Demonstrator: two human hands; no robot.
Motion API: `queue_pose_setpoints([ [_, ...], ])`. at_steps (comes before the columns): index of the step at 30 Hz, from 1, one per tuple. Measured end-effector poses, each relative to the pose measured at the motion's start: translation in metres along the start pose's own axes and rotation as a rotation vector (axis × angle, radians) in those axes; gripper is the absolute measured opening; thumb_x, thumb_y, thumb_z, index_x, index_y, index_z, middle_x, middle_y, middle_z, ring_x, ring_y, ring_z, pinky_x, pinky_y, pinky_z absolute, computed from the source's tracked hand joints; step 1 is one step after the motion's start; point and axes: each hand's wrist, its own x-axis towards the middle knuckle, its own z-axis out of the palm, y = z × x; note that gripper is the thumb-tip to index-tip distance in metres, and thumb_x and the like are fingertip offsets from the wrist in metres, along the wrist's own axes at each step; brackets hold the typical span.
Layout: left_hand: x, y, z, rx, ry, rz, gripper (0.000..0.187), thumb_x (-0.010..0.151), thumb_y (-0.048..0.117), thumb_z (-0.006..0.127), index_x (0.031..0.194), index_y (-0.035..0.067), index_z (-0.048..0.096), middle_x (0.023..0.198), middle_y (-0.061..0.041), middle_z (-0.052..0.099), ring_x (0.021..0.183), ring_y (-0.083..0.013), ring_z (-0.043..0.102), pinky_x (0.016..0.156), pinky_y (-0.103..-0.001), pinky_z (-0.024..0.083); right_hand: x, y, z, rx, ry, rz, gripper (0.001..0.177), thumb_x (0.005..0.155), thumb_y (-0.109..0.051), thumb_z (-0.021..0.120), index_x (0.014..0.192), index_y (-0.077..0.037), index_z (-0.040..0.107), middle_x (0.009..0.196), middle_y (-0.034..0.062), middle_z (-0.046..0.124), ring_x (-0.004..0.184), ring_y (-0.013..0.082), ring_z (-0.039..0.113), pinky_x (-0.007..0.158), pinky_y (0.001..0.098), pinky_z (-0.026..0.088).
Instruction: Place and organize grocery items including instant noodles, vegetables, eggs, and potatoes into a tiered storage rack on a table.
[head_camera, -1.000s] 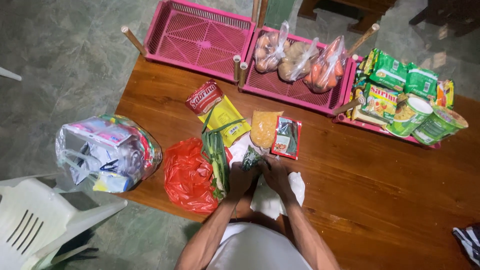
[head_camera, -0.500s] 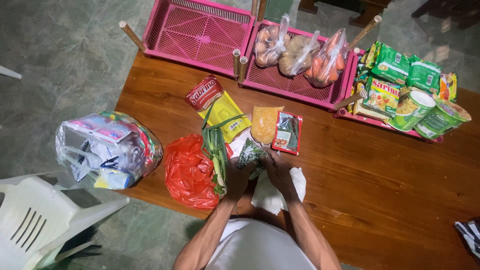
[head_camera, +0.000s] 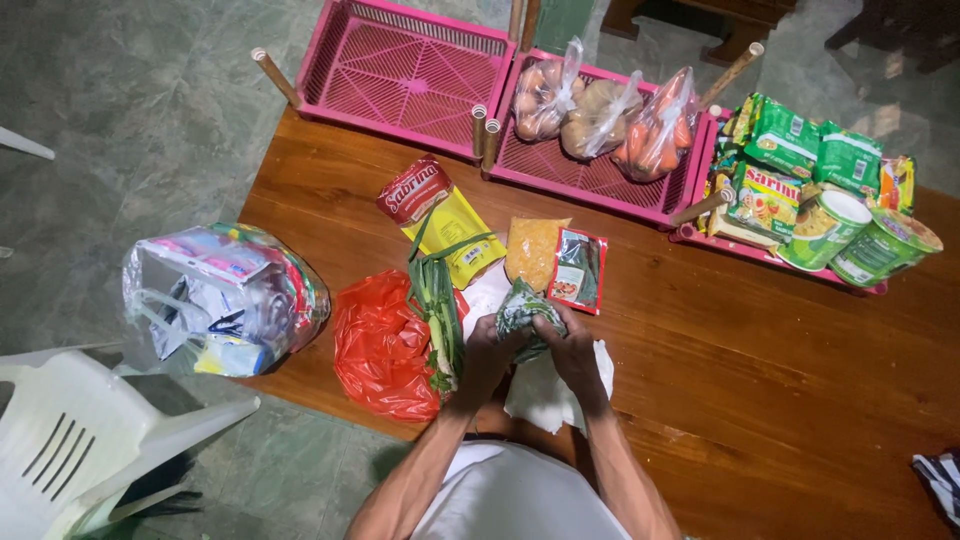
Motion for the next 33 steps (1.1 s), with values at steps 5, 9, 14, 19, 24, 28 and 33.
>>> queue_pose_setpoints([
  [5, 0.003, -0.014, -0.004, 0.05, -0.056, 0.048, 0.041, 0.091, 0.021, 0.074, 0.124, 0.001, 0.059, 0.103, -0.005, 0.071, 0.087, -0.0085, 0.067, 0.076, -0.025, 0.058, -0.008, -0.002, -0.004, 0.023, -0.013, 0.035, 0.053, 0.093, -0.031, 0.072, 0.136, -0.002, 0.062, 0.114, 0.0059, 0.074, 0.102, 0.0119, 0.066, 0.091, 0.0282, 0.053],
  [9, 0.004, -0.018, -0.002, -0.003, -0.128, 0.004, 0.035, 0.096, 0.026, 0.071, 0.118, -0.001, 0.069, 0.098, -0.004, 0.071, 0.084, -0.0089, 0.065, 0.074, -0.026, 0.056, -0.011, 0.009, -0.006, 0.09, -0.012, 0.004, 0.051, 0.093, -0.028, 0.073, 0.136, -0.001, 0.063, 0.115, 0.0058, 0.074, 0.102, 0.0116, 0.066, 0.091, 0.0276, 0.054],
  [14, 0.001, -0.009, 0.003, 0.09, -0.07, -0.057, 0.032, 0.094, 0.022, 0.072, 0.114, -0.003, 0.07, 0.094, -0.005, 0.071, 0.08, -0.0094, 0.064, 0.07, -0.028, 0.055, -0.016, 0.0, -0.009, 0.08, 0.012, 0.015, 0.049, 0.091, -0.025, 0.074, 0.134, -0.003, 0.064, 0.115, 0.0047, 0.074, 0.101, 0.0105, 0.067, 0.091, 0.0265, 0.054],
  [19, -0.005, 0.008, 0.017, 0.055, -0.122, -0.017, 0.031, 0.095, 0.021, 0.069, 0.116, -0.002, 0.069, 0.096, -0.004, 0.072, 0.082, -0.0086, 0.065, 0.073, -0.027, 0.055, -0.018, -0.008, -0.01, 0.127, 0.076, 0.05, 0.049, 0.092, -0.025, 0.076, 0.133, 0.001, 0.067, 0.112, 0.0075, 0.075, 0.1, 0.0109, 0.067, 0.091, 0.026, 0.054],
  [24, -0.016, 0.045, 0.042, 0.031, -0.037, -0.059, 0.029, 0.095, 0.021, 0.066, 0.117, 0.001, 0.07, 0.097, -0.003, 0.073, 0.081, -0.0087, 0.065, 0.073, -0.027, 0.056, -0.015, -0.002, -0.012, 0.345, 0.091, 0.092, 0.066, 0.09, -0.024, 0.075, 0.146, -0.001, 0.049, 0.107, 0.006, 0.071, 0.094, 0.0102, 0.066, 0.085, 0.0267, 0.054],
  [28, -0.013, 0.046, 0.052, -0.05, -0.045, -0.063, 0.028, 0.097, 0.021, 0.065, 0.117, 0.001, 0.069, 0.097, -0.003, 0.072, 0.081, -0.0092, 0.065, 0.073, -0.028, 0.055, -0.019, -0.012, -0.008, 0.389, 0.074, 0.081, 0.063, 0.091, -0.026, 0.073, 0.146, -0.003, 0.051, 0.106, 0.0049, 0.072, 0.092, 0.0102, 0.066, 0.084, 0.0272, 0.055],
  [33, -0.006, 0.053, 0.062, 0.077, -0.017, 0.041, 0.032, 0.098, 0.024, 0.063, 0.119, -0.001, 0.071, 0.1, -0.004, 0.074, 0.085, -0.0089, 0.066, 0.076, -0.026, 0.055, -0.02, -0.019, -0.007, 0.419, 0.102, 0.137, 0.05, 0.093, -0.029, 0.071, 0.133, -0.003, 0.059, 0.11, 0.0054, 0.073, 0.094, 0.0111, 0.068, 0.085, 0.0299, 0.058],
])
